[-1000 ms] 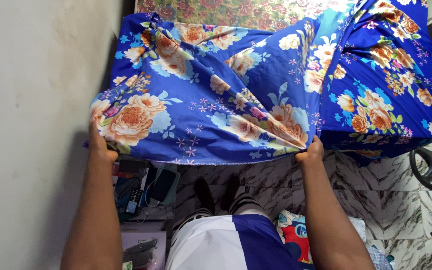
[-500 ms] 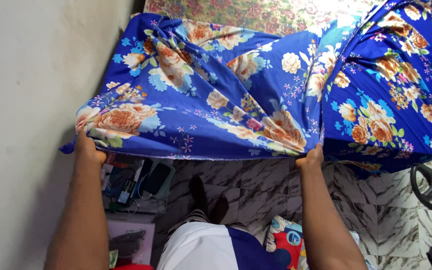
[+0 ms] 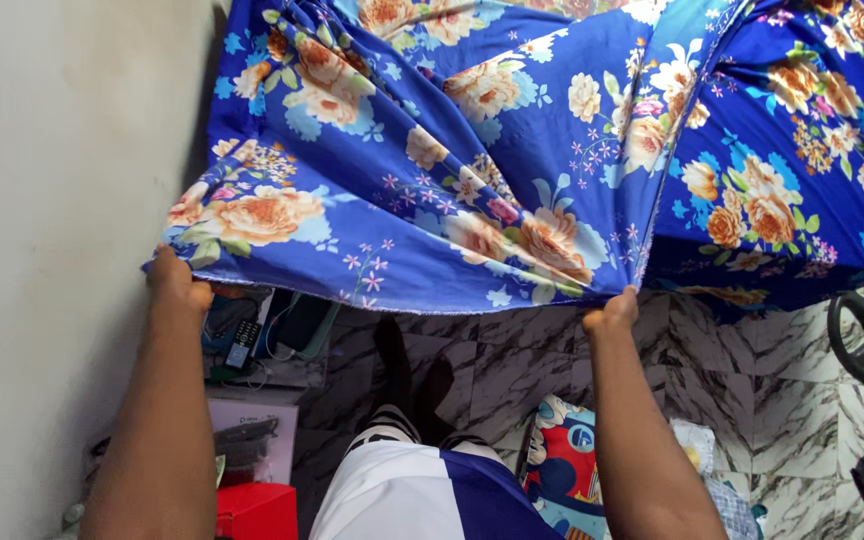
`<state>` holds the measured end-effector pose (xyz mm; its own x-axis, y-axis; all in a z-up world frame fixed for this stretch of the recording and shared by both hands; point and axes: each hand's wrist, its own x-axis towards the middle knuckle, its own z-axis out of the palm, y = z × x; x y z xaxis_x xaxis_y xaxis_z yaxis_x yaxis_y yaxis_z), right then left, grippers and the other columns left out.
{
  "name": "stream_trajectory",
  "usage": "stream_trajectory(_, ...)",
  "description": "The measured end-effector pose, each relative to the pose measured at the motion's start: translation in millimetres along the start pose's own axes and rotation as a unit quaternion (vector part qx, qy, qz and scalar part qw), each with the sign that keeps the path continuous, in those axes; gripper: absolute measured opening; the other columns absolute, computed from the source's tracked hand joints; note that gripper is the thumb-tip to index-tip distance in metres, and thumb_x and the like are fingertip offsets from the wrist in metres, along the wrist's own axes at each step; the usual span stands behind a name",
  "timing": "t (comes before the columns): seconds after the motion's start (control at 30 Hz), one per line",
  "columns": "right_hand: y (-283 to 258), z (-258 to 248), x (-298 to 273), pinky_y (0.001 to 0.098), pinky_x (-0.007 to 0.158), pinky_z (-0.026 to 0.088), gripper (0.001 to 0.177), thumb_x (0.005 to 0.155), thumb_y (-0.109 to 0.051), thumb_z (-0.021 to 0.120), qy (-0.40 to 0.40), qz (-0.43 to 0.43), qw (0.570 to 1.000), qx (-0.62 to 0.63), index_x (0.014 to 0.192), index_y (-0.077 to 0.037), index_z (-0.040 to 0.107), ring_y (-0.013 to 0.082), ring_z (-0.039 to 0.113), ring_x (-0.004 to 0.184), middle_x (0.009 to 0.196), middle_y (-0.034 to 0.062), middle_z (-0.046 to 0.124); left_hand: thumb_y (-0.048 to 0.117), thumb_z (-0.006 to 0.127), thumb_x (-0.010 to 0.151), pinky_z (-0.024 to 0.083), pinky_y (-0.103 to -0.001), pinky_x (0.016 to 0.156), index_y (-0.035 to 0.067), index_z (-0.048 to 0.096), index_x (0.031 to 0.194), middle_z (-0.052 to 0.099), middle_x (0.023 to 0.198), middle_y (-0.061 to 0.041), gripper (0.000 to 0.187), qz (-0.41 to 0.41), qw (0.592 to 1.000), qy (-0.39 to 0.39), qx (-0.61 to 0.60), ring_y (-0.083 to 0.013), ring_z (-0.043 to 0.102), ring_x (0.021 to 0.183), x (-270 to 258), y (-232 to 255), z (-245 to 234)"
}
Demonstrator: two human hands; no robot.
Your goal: The person folds a blue floral bedsheet on top of a floral mattress by grasping the edges, smoothing the fabric, and layering the folds until it is gathered into a smaller rectangle.
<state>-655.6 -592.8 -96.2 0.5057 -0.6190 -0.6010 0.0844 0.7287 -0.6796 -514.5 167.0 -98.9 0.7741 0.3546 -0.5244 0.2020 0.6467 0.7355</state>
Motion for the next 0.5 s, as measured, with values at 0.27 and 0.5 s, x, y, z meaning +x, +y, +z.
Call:
stream_trajectory(0.27, 21, -42, -13, 0.0542, 0.108, 0.054, 0.059, 0.108, -0.043, 0.028, 0.033, 0.004, 0.999, 0.012, 0.149, -0.003, 0.046, 0.0357, 0.062, 0.131, 0.147, 0.0167, 0.058, 0.039, 0.04, 0.107, 0.059, -0.057, 0.102, 0.009, 0.053, 0.142, 0.062, 0.144, -0.013, 0.048, -0.019, 0.993, 0.106, 0.04, -0.0327, 0.069, 0.127, -24, -6, -30)
stream_trajectory(0.5, 24, -65, -37, 0.0538, 0.104, 0.055, 0.058, 0.108, -0.043, 0.031, 0.107, 0.019, 0.993, -0.044, 0.147, -0.002, 0.045, 0.0335, 0.064, 0.125, 0.14, 0.0168, 0.058, 0.029, 0.041, 0.106, 0.058, -0.06, 0.099, 0.003, 0.052, 0.14, 0.062, 0.142, -0.016, 0.044, -0.05, 0.983, 0.156, 0.077, -0.0339, 0.069, 0.124, -50, -20, -47)
